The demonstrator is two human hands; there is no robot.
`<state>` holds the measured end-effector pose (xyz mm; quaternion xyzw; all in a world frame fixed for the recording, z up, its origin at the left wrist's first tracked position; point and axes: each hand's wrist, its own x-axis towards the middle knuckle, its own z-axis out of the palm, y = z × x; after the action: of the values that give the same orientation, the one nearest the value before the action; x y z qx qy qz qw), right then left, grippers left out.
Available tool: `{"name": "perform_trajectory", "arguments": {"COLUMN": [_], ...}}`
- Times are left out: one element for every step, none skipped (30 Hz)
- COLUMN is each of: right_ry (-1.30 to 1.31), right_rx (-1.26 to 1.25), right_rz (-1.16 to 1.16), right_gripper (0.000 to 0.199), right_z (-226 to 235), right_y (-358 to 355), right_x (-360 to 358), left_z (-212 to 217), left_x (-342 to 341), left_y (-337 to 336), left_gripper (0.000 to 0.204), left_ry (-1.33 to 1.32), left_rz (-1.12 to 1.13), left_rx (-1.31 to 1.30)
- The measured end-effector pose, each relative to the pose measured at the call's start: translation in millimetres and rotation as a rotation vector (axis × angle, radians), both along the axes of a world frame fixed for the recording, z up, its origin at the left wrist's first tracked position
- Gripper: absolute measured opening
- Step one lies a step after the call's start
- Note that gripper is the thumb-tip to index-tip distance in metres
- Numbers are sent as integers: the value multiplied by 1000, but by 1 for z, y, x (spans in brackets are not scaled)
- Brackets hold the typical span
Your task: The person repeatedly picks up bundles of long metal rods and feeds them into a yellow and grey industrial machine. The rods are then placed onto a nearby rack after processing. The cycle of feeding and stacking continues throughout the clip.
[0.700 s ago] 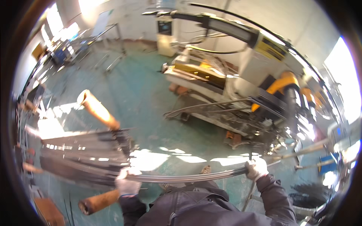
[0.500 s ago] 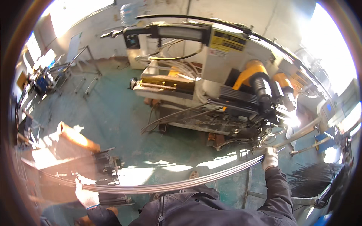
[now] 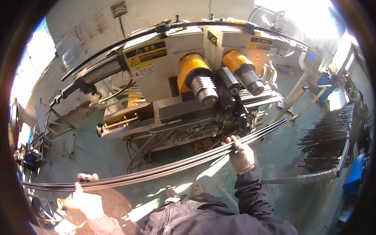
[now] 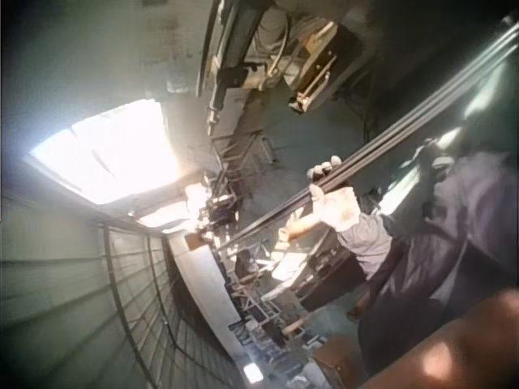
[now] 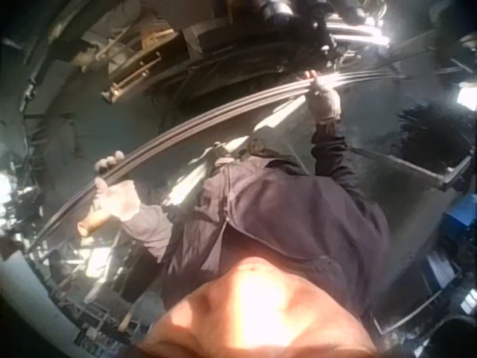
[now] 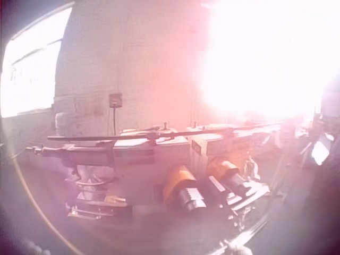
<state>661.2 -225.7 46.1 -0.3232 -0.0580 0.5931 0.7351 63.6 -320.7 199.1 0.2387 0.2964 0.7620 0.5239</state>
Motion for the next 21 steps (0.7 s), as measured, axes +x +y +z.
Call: {"name": "perform_trajectory", "arguments": {"right_ry": [-153, -145, -144, -653, -1327, -1426, -1215, -882, -503, -432, -383, -322, -297, -274, -194, -197, -196, -206, -230, -276, -333], "right_rx": [98, 78, 60, 7, 76, 38, 3, 1, 22, 51, 112, 113, 100, 107, 129, 127, 125, 120, 108, 88, 62], "right_rz": [-7, -25, -63, -102, -208, -288, -238, -224, -213, -240, -269, -258, -244, -276, -289, -316, -326, -341, -356, -370, -389], "right_gripper": [37, 36, 36, 34, 34, 31, 34, 37, 41, 41, 42, 32, 27, 30, 35, 36, 37, 38, 39, 40, 41], "right_z": [3, 7, 11, 13, 15, 19, 22, 26, 32, 34, 37, 39, 43, 44, 45, 45, 43, 42, 39, 36, 33], "right_y": [7, 13, 19, 31, 41, 53, 66, 79, 91, 107, 122, 131, 145, 155, 166, 175, 184, 194, 203, 211, 218], "right_x": [13, 26, 39, 43, 44, 44, 41, 37, 34, 25, 19, 15, 14, 13, 13, 14, 13, 13, 11, 10, 8], "left_z": [7, 6, 0, -9, -25, -38, -51, -63, -72, -82, -92, -101, -109, -116, -121, -126, -128, -130, -130, -130, -129], "left_x": [-27, -48, -64, -74, -77, -79, -79, -77, -76, -71, -64, -56, -46, -34, -22, -8, 6, 21, 32, 46, 52], "left_y": [10, 17, 26, 34, 50, 66, 82, 99, 118, 133, 147, 164, 180, 198, 208, 219, 230, 237, 245, 256, 262], "left_gripper": [30, 33, 36, 37, 33, 29, 26, 21, 21, 22, 23, 21, 20, 23, 25, 26, 26, 26, 27, 29, 31], "left_ry": [36, 69, 107, 49, 210, 146, 100, 27, -25, -60, -75, -77, -39, -99, -103, -148, -212, -199, -194, -236, -165], "left_rz": [-179, -1, 183, 247, 147, 55, 12, -14, -42, -21, -35, 13, 51, 36, -45, -63, -32, -88, -131, -153, -159], "left_rx": [104, 9, -95, -186, -57, 5, 19, 20, -23, -84, -87, -190, -259, -301, -266, -273, -333, -322, -309, -358, -469]}}
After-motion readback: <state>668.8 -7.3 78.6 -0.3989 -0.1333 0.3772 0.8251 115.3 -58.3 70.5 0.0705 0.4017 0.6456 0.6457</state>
